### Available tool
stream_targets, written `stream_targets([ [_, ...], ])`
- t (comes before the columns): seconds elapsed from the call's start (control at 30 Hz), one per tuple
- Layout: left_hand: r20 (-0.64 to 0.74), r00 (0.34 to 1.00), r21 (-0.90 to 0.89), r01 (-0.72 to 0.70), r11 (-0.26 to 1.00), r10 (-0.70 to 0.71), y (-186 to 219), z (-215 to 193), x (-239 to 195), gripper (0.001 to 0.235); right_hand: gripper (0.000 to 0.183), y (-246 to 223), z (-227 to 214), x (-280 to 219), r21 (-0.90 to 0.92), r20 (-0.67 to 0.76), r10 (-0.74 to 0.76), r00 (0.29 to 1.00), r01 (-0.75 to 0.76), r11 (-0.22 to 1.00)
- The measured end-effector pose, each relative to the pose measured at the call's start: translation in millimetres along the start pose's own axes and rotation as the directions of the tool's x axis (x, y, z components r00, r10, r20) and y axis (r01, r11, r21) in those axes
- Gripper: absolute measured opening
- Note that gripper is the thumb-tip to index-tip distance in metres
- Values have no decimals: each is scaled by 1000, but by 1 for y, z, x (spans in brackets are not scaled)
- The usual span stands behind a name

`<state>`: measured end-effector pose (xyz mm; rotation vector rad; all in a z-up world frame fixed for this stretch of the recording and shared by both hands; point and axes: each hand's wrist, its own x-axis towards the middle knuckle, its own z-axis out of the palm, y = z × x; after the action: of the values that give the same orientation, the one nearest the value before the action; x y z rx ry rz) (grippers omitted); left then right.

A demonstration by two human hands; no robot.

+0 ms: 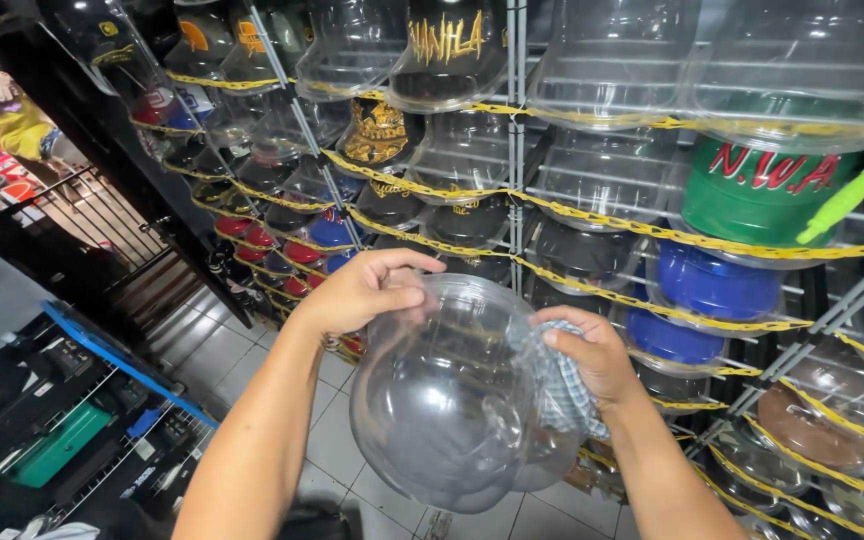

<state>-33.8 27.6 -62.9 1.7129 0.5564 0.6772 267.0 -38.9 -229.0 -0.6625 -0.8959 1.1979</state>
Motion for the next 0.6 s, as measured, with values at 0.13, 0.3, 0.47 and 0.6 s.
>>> stream_targets([
  [0.13, 59, 998, 332, -56, 942, 38, 39, 24, 3, 50, 29, -8, -1, -6, -66, 31, -51, 998, 53, 996],
  [0.3, 111, 990, 785, -141, 603, 87, 91, 61, -8, 55, 25, -28, 10, -16, -105, 42, -103, 994, 107, 989],
  [0.47, 227, 965, 814, -263, 518, 133, 104, 79, -11, 57, 26, -45, 20, -24, -135, 67, -122, 990, 130, 982],
  [0.6, 291, 953, 828, -297, 476, 90, 102, 84, -5, 42, 23, -48, 27, -19, -186, 141, -125, 982, 150, 971],
])
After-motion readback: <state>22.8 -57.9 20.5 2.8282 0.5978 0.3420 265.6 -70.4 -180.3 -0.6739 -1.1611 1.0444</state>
